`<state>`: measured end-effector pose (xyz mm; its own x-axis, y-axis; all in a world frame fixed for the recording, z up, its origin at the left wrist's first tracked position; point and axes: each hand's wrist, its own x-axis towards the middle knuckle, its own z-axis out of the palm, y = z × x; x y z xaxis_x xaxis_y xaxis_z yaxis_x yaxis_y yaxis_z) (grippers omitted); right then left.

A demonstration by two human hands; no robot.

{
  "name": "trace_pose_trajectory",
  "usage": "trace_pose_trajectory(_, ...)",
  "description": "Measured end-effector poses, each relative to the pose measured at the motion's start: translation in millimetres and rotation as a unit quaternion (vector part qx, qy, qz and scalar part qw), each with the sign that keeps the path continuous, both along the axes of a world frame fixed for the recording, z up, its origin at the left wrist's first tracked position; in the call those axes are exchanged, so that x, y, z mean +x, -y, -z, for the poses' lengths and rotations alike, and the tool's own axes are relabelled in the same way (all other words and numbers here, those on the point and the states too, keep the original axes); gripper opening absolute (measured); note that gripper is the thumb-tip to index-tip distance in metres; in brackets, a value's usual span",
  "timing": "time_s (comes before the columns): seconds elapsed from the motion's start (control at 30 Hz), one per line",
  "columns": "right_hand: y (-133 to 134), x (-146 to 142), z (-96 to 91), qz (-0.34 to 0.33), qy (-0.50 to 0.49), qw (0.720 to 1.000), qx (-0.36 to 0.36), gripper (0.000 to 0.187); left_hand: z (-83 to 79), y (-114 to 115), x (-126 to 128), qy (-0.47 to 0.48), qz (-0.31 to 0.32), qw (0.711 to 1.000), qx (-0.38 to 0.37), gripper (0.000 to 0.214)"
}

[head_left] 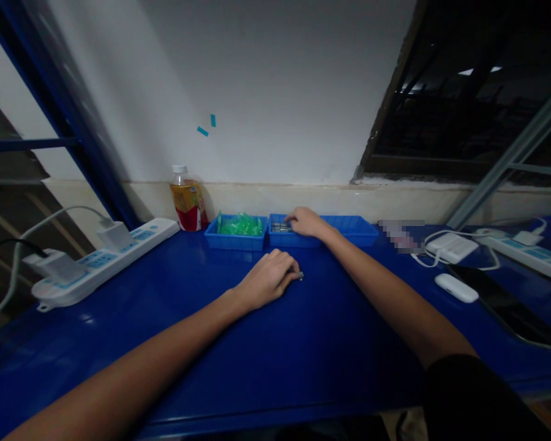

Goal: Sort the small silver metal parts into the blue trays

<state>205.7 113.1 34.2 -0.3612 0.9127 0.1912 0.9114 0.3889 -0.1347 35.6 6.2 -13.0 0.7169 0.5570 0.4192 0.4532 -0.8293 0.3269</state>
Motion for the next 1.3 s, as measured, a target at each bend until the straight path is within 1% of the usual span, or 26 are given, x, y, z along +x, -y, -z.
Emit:
trace_pose_trajectory(0.03, 13, 3, 2.1, -0.009, -0.032, 0.999, 0.041, 0.034, 1.7, -3, 0, 0.024, -0.024, 0.999, -0.007, 0.015)
trace_pose_trajectory(0.1, 44, 8, 10.6, -0.043, -0.103, 0.986, 0.124, 0.029, 5.0, -8, 0, 0.081, -0.074, 0.993, -0.035, 0.012)
trace_pose_trajectory(0.17, 76, 14, 22.4, -0.097, -0.126, 0.975, 0.152, 0.022, 7.6, -12, -1, 0.137, -0.101, 0.983, -0.075, 0.010)
trace_pose_trajectory(0.23, 101, 16, 33.7, -0.136, -0.126, 0.970, 0.154, 0.020, 8.8, -14, -1, 0.178, -0.095, 0.973, -0.110, 0.009)
trace_pose_trajectory(0.33, 119, 15, 43.7, -0.152, -0.119, 0.967, 0.164, 0.019, 8.3, -12, -1, 0.197, -0.066, 0.970, -0.126, 0.009)
trace_pose_trajectory(0.43, 122, 12, 44.7, -0.155, -0.095, 0.967, 0.177, 0.014, 7.2, -10, -1, 0.189, -0.062, 0.973, -0.118, 0.011)
trace_pose_trajectory(0.5, 120, 12, 41.4, -0.149, -0.074, 0.969, 0.185, 0.017, 7.1, -10, -1, 0.180, -0.072, 0.974, -0.118, 0.015)
trace_pose_trajectory(0.57, 112, 16, 34.5, -0.131, -0.067, 0.970, 0.194, 0.020, 7.5, -11, -1, 0.170, -0.080, 0.974, -0.124, 0.022)
trace_pose_trajectory(0.63, 96, 21, 23.4, -0.092, -0.071, 0.973, 0.200, 0.021, 7.7, -10, 0, 0.150, -0.087, 0.978, -0.114, 0.033)
trace_pose_trajectory(0.7, 71, 26, 10.0, -0.034, -0.066, 0.979, 0.188, 0.020, 6.8, -8, 0, 0.105, -0.077, 0.989, -0.073, 0.043)
trace_pose_trajectory(0.73, 56, 27, 3.9, -0.004, -0.051, 0.984, 0.170, 0.021, 5.7, -6, 0, 0.070, -0.063, 0.994, -0.047, 0.045)
trace_pose_trajectory(0.8, 27, 26, -4.6, 0.051, 0.001, 0.992, 0.116, 0.023, 2.8, -2, 0, -0.003, -0.025, 1.000, -0.003, 0.042)
trace_pose_trajectory(0.87, 3, 21, -6.3, 0.080, 0.044, 0.994, 0.065, 0.023, -0.1, 2, 0, -0.055, -0.002, 0.998, 0.014, 0.034)
trace_pose_trajectory(0.93, -11, 16, -2.9, 0.089, 0.064, 0.993, 0.037, 0.020, -1.9, 3, -1, -0.075, -0.003, 0.997, 0.012, 0.027)
trace_pose_trajectory(1.03, -18, 9, 3.7, 0.097, 0.074, 0.992, 0.024, 0.018, -1.4, 1, -1, -0.077, -0.018, 0.997, 0.006, 0.020)
trace_pose_trajectory(1.2, -13, 5, 4.5, 0.110, 0.080, 0.990, 0.034, 0.032, 3.2, -4, -2, -0.065, -0.024, 0.998, 0.007, 0.018)
trace_pose_trajectory(1.3, -14, 7, 4.1, 0.111, 0.082, 0.990, 0.015, 0.027, 5.0, -4, -2, -0.063, -0.022, 0.998, 0.005, 0.017)
